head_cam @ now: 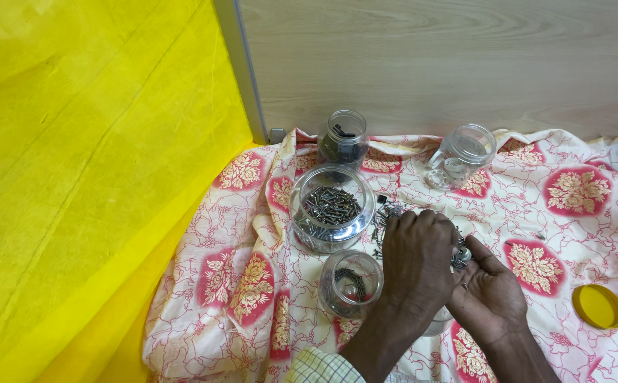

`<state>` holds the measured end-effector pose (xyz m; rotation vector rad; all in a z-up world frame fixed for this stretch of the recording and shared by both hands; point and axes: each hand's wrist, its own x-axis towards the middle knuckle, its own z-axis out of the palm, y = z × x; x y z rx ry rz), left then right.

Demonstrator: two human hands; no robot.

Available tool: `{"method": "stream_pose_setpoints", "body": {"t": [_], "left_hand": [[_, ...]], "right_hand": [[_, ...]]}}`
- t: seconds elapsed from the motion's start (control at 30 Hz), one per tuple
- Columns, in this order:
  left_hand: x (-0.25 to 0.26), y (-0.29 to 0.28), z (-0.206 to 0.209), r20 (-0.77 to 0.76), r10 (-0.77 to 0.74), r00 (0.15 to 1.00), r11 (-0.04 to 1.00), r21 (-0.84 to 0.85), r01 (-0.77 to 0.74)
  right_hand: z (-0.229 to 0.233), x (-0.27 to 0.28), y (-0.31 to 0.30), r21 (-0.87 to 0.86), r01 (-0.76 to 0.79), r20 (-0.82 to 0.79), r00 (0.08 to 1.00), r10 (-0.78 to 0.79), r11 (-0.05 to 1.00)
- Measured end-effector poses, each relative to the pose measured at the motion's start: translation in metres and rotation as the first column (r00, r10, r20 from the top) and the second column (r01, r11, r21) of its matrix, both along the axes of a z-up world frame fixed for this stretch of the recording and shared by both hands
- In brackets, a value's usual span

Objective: The person picks small metal hardware pieces one at a time from a pile on a cloth-covered surface and places them into clear glass jars, occasionally holding several pieces in one hand while sorting with the other. The pile of mixed hardware gradually shrinks as pieces are distributed among the jars.

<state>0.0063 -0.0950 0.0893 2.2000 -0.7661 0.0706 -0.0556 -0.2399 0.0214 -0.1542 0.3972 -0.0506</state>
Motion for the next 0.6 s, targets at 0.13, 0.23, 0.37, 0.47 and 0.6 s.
{"method": "stream_pose_setpoints", "body": {"t": [0.13,0.23,0.37,0.47,0.6], "left_hand": [[0.004,0.002,0.005,-0.075,0.024,0.997,0.991,-0.133,-0.034],[0.005,0.003,0.009,-0.109,0.02,0.994,0.984,-0.172,-0.039],[0.001,0.001,0.013,-0.114,0.004,0.994,0.982,-0.188,-0.025],[-0.001,-0.003,0.012,-0.095,-0.009,0.995,0.987,-0.162,-0.006],[-0.003,-0.007,0.009,-0.094,-0.034,0.995,0.985,-0.173,0.018]], "right_hand": [[-0.003,0.0,-0.003,0.095,-0.015,0.062,0.998,0.009,0.995],[-0.007,-0.001,-0.003,0.116,0.011,0.063,0.998,-0.018,0.993],[-0.008,-0.002,-0.008,0.081,0.009,-0.01,1.0,-0.008,0.997],[-0.012,-0.002,-0.009,-0.073,0.035,-0.076,0.996,-0.04,0.997],[-0.015,-0.005,-0.014,-0.076,0.0,0.017,1.0,0.001,0.997]]}}
